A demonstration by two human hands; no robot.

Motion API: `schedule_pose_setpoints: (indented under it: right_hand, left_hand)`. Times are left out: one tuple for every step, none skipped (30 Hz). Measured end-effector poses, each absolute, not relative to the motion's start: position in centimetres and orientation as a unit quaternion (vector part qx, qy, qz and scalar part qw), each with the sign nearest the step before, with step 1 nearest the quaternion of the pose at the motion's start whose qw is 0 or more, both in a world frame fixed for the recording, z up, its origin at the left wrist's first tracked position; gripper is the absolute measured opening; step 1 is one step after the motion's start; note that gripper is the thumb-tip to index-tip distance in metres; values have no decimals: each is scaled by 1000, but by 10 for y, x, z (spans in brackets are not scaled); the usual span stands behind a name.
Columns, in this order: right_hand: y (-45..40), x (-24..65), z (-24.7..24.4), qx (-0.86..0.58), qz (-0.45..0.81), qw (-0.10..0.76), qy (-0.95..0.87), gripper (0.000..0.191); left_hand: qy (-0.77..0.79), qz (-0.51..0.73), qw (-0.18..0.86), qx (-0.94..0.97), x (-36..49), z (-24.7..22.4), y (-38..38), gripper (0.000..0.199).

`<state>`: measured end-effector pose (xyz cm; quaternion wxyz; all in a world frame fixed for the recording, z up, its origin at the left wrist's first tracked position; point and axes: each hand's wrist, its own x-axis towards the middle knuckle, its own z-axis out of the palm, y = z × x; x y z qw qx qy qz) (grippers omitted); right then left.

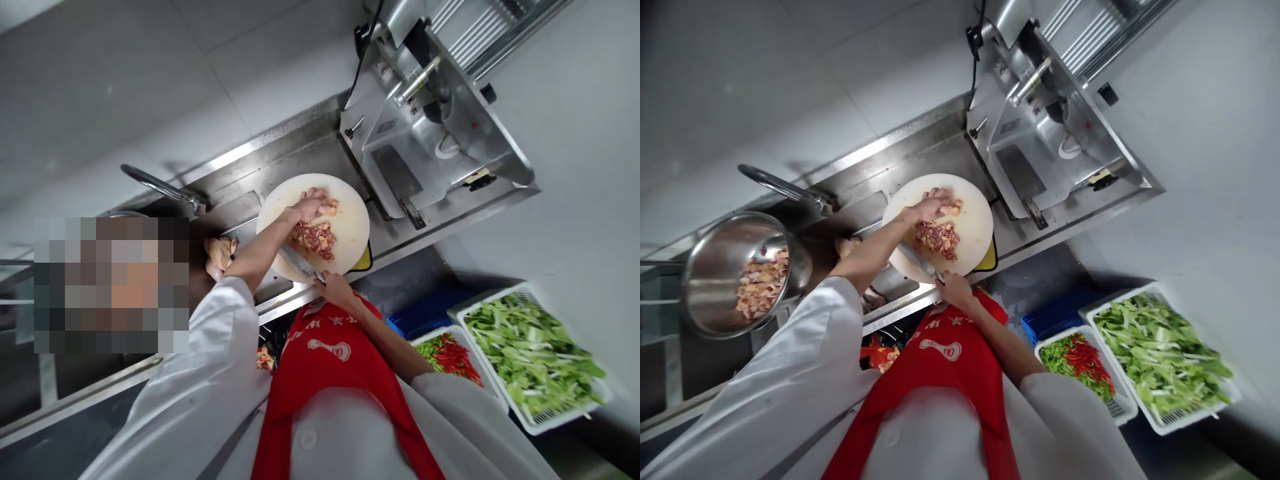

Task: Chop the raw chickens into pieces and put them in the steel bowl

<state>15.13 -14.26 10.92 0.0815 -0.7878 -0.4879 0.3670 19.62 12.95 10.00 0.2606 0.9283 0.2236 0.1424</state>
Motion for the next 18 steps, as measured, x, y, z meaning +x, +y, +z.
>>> schedule_pose_setpoints:
  right_hand:
    - [-144,160,107,-795,365,82,-478,38]
    - [-146,169,105,-803,359,82,-469,37]
    - [-147,177,104,-811,351,81,-461,37]
    - [-148,184,105,-820,342,78,-453,37]
    - [-148,190,107,-829,332,73,-445,36]
    - [-147,194,109,-836,322,67,-440,37]
    - [-146,196,112,-841,312,61,-437,38]
    - [-145,197,115,-844,304,54,-439,40]
    - [-144,196,118,-844,297,49,-445,40]
    - [-142,194,120,-841,292,45,-454,40]
    - [-141,192,121,-836,288,41,-465,40]
    - [-140,190,121,-831,285,37,-476,39]
    - [-139,189,121,-826,284,32,-485,38]
    - [-138,188,122,-822,284,27,-493,38]
    - [-136,188,123,-819,283,24,-499,38]
    - [-135,188,126,-818,280,22,-502,38]
    - [-134,188,130,-818,275,24,-505,39]
    - [-131,188,136,-819,267,32,-507,40]
  left_hand:
    - [199,113,287,930,189,110,142,17]
    - [181,91,317,927,180,122,153,19]
    - [178,87,346,917,169,133,163,22]
    - [187,96,373,904,155,144,169,25]
    - [204,110,395,889,139,152,172,27]
    - [224,123,413,874,121,157,170,29]
    - [243,132,423,863,102,157,163,29]
    - [259,132,425,857,84,152,151,27]
    - [275,132,419,855,66,143,135,25]
    - [293,129,410,854,51,129,116,22]
    - [318,123,398,852,39,113,96,18]
    - [354,118,382,846,29,96,76,15]
    - [399,126,358,835,20,80,59,17]
    - [435,155,332,822,13,65,44,24]
    - [461,190,318,806,6,54,32,30]
    - [486,229,310,784,-2,46,24,33]
    - [508,273,307,757,-10,41,19,31]
    - [528,313,307,728,-19,40,16,26]
